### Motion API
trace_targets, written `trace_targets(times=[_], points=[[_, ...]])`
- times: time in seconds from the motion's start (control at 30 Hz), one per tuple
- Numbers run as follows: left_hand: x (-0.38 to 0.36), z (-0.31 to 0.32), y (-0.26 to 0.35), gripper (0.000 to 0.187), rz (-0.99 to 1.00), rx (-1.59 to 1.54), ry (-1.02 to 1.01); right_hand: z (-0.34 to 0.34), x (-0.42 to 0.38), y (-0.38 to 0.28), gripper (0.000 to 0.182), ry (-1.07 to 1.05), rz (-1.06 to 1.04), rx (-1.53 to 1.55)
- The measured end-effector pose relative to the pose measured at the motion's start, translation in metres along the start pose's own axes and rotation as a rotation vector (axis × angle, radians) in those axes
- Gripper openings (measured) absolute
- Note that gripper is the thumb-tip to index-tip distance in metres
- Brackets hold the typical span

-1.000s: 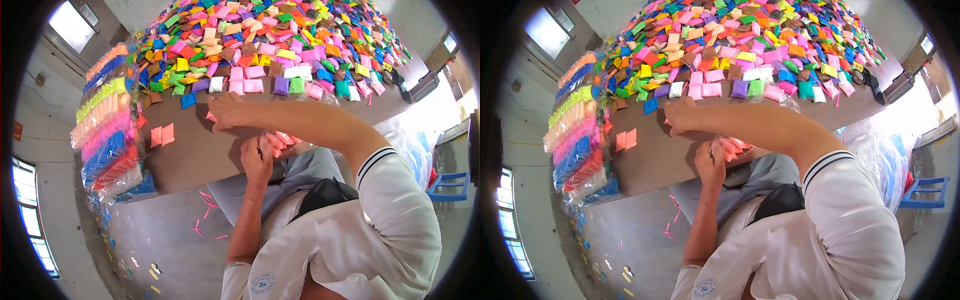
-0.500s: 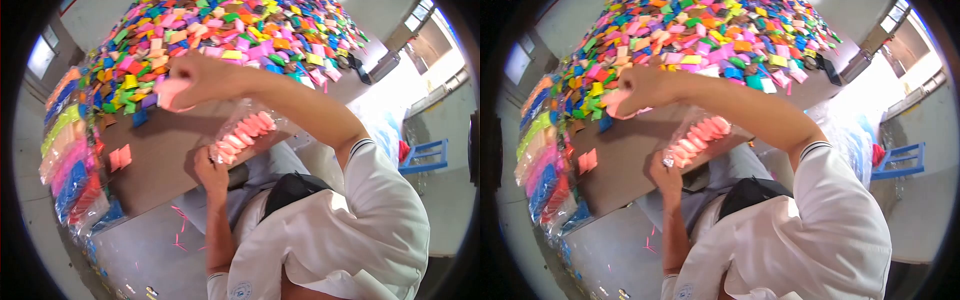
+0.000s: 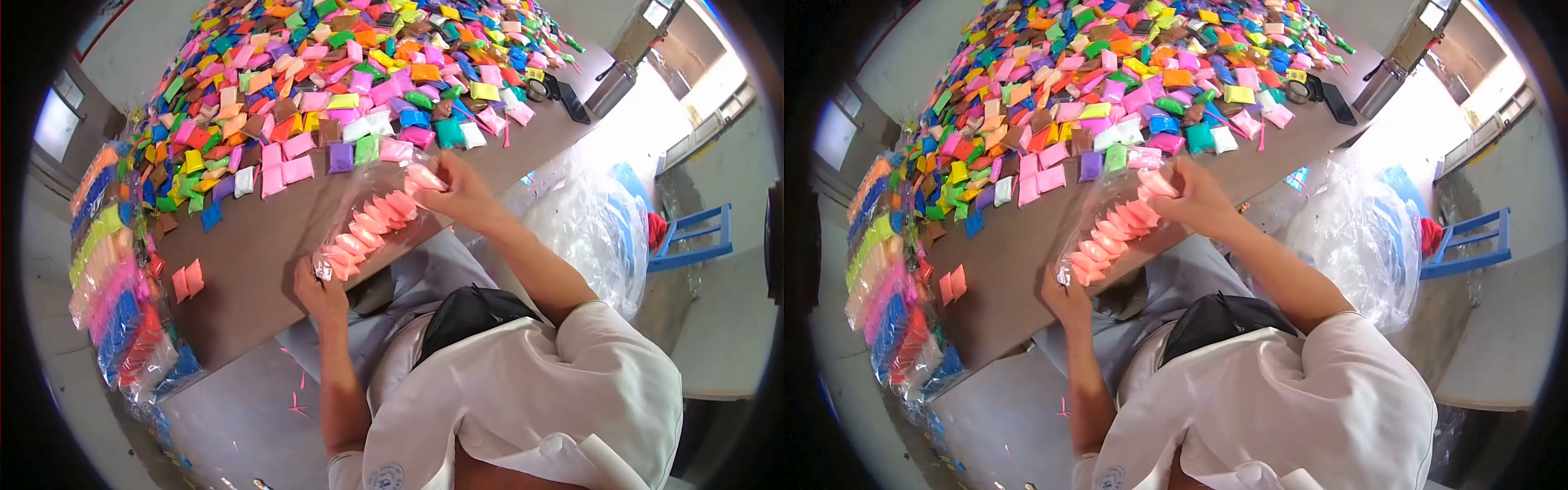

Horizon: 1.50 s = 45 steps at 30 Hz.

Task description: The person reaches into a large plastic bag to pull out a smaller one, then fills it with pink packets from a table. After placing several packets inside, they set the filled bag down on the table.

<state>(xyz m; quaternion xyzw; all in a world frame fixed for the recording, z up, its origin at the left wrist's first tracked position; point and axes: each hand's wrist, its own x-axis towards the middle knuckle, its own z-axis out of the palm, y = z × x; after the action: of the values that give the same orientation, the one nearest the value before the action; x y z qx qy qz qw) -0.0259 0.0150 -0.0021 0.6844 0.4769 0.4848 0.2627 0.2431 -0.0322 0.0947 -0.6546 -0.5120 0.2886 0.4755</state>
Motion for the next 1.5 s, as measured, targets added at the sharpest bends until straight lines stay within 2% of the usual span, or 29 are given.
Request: trace_targets(times=[0.1,0.3,0.4,0.5,0.6,0.7,0.9,1.0,1.2,1.4,1.5], points=[[-0.001,0.001,-0.002,0.025,-0.037,0.0,0.006,0.016,0.008,0.019,0.039,0.02,-0.033,-0.098],[-0.001,0.0,-0.002,0.025,0.002,0.019,-0.013,0.02,0.006,0.023,0.031,0.051,-0.3,-0.334],[0.0,0.0,-0.001,0.024,0.042,0.035,0.001,0.015,0.01,0.022,0.027,0.091,-0.539,-0.544],[0.0,0.001,-0.001,0.024,0.002,0.029,-0.011,0.011,0.011,0.025,0.023,0.099,-0.479,-0.646],[0.001,0.0,0.002,0.024,0.021,0.026,-0.012,0.006,0.008,0.019,0.024,0.033,-0.3,-0.485],[-0.001,0.001,0.001,0.023,0.012,0.044,-0.001,0.001,0.007,0.018,0.02,0.035,-0.261,-0.601],[0.001,0.0,0.003,0.024,-0.002,0.04,-0.005,-0.006,0.009,0.008,0.015,0.027,-0.295,-0.675],[0.0,0.001,0.003,0.024,-0.005,0.044,-0.002,-0.006,0.012,0.013,0.016,-0.045,-0.253,-0.795],[0.0,0.001,0.005,0.025,0.001,0.012,0.001,-0.014,0.014,0.025,0.021,-0.012,-0.282,-0.693],[0.0,0.002,0.005,0.022,-0.013,-0.007,0.013,-0.042,0.012,0.001,0.018,-0.066,-0.337,-0.48],[0.0,0.001,0.005,0.021,-0.005,0.005,0.018,-0.03,-0.004,-0.011,0.023,-0.213,-0.291,-0.452]])
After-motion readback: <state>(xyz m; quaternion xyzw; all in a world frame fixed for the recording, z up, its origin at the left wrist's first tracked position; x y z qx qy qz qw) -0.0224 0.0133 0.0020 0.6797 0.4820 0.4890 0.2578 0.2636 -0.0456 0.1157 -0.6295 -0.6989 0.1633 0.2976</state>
